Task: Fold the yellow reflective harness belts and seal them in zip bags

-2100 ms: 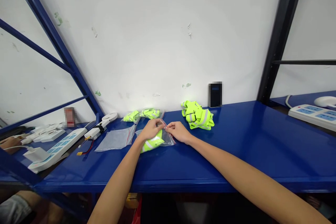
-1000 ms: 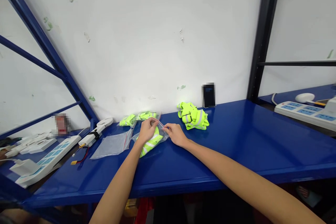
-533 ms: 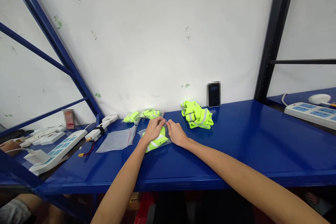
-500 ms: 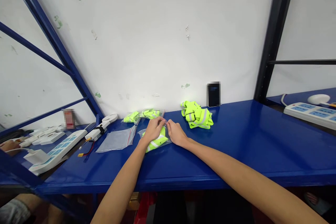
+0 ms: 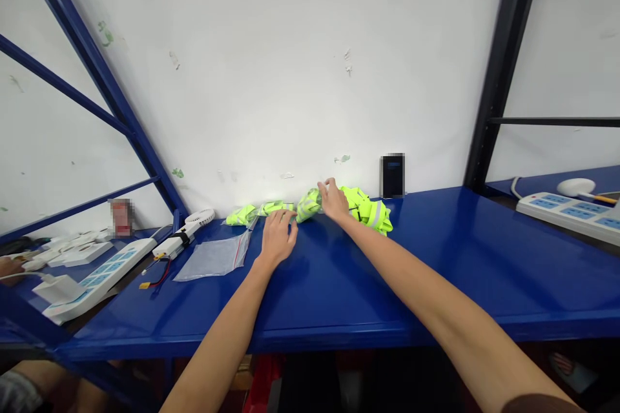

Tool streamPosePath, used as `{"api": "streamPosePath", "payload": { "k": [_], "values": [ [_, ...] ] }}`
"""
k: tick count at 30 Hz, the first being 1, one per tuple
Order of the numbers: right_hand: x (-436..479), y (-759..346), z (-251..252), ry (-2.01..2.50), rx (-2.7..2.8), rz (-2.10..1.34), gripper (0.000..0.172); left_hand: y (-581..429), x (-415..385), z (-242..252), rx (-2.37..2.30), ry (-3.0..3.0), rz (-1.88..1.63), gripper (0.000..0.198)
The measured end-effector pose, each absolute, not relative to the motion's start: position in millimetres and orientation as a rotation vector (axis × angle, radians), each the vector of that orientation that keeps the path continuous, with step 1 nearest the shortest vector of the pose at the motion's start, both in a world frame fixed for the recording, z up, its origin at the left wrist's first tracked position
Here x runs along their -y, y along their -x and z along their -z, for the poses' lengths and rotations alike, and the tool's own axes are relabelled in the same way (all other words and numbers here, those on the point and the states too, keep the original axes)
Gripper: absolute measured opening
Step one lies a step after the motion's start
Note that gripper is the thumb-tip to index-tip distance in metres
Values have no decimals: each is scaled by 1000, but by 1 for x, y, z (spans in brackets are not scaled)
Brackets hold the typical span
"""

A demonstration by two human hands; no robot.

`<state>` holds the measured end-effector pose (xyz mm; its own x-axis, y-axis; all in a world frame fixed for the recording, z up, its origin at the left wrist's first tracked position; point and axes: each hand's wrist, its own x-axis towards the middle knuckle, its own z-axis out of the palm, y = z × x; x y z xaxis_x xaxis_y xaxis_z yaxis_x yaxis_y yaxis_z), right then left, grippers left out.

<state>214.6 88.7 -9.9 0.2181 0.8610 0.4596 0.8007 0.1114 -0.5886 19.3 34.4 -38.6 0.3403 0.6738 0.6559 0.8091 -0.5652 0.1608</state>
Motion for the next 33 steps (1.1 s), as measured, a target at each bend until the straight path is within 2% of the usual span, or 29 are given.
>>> {"api": "streamPosePath", "payload": {
  "k": [2,5,9,12,18,24,29,33],
  "values": [
    [-104,-226,2,1888,1775,-40,57,-17,-40,48,1449,2450,846,34],
    [-114,-247,-3,1894,1919,16,53,-15,-45,58,1476,2582,645,35],
    [-110,-266,-1,1834,2183,37,49,-21,-46,63,1369,2743,630,36],
    [-105,-260,9,1765,2343,107,54,-27,-45,63,1358,2806,563,37],
    [-103,-220,33,1678,2423,192,53,-30,-40,62,1346,2728,452,39],
    [-113,-242,3,1782,2322,11,54,-28,-42,64,1405,2749,460,40],
    [-130,-296,-20,2026,2175,-98,69,-28,-42,65,1390,2794,577,39],
    [-134,-315,-18,2034,2206,-305,65,-26,-41,65,1374,2819,679,39]
  ]
}}
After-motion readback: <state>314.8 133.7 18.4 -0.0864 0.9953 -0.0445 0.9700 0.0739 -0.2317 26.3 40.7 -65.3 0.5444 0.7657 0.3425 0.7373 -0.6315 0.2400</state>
